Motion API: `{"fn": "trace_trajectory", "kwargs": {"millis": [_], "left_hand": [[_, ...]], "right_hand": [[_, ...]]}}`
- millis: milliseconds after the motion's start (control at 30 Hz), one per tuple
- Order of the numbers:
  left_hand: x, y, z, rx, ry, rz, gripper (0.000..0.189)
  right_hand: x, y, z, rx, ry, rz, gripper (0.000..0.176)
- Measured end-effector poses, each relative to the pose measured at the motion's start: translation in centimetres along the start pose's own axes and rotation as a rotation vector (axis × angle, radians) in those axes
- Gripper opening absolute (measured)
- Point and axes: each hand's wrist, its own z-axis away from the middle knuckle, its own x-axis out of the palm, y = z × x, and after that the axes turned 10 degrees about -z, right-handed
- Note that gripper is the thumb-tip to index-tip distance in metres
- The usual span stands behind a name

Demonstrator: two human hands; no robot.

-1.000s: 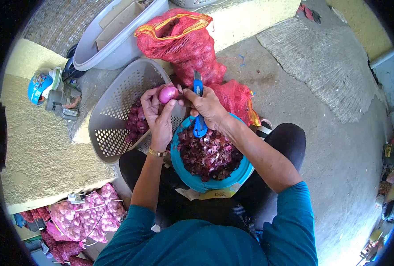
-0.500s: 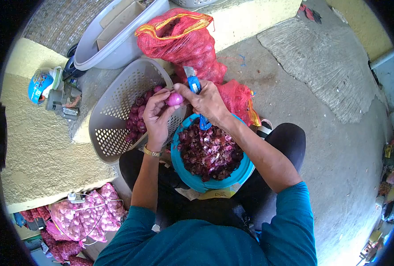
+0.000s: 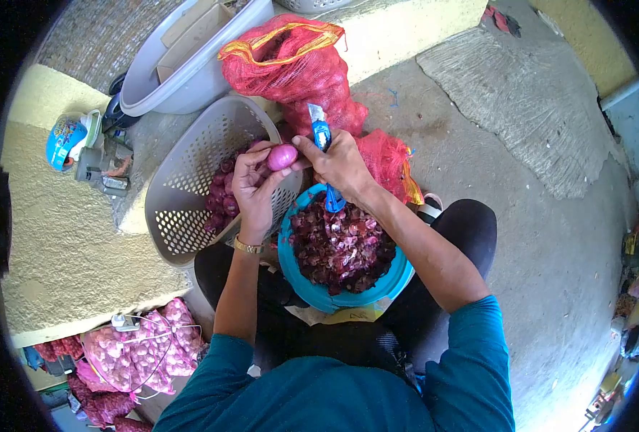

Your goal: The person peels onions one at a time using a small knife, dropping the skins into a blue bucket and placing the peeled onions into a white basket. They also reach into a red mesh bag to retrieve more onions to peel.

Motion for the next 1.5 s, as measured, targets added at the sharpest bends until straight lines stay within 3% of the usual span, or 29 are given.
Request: {"fn": "trace_trajectory", "kwargs": {"millis": [167,267,333,467,833,1000,1167,1333,1400,1433,1500], "left_hand": [[0.9,0.6,0.1,-0.053,0.094,-0.035,0.04],[1.0,0.4,0.4,-0.115,0.142,-0.114,0.046],[1.2,0.1,0.6,-0.136,0.14,-0.146,0.05],[1.3,-0.2,1.0,-0.068,0.173,-0.244,0.055],[0.9,-0.8,1.2,-0.002,0.169,-0.437,0.051],[1.4,-0.5,0.8,-0.156,0.172,-0.152,0.054],[1.3,-1.0,1.0,-0.13,0.204,-0.146,0.05],[1.3,-0.6,1.0,-0.128,0.152,-0.237,0.044],[1.1,-0.8,1.0,-0.289,0.145,0.114,0.036],[0.9,-0.7,0.9,-0.288,0.144,0.114,0.036],[0.3,-0.4,0.6,-0.453,0.161,0.502,0.028]], "right_hand": [[0.1,1.0,-0.2,0.003,0.002,-0.06,0.028],[0.6,0.4,0.2,-0.052,-0.07,0.053,0.027],[1.5,1.6,-0.4,-0.21,-0.028,-0.03,0.027],[0.8,2.8,-1.1,-0.167,0.066,0.131,0.025],[0.9,2.3,-1.2,-0.141,0.079,0.109,0.038],[0.7,3.0,-1.9,-0.173,0.132,0.015,0.037],[1.2,1.3,-0.7,-0.143,0.033,0.071,0.028],[0.7,2.7,-1.5,-0.254,0.117,0.169,0.026],[0.4,2.8,-1.7,-0.271,0.145,0.247,0.027],[0.2,3.0,-1.9,-0.198,0.157,0.162,0.029],[-0.1,2.5,-1.7,-0.045,0.137,0.055,0.033]]}}
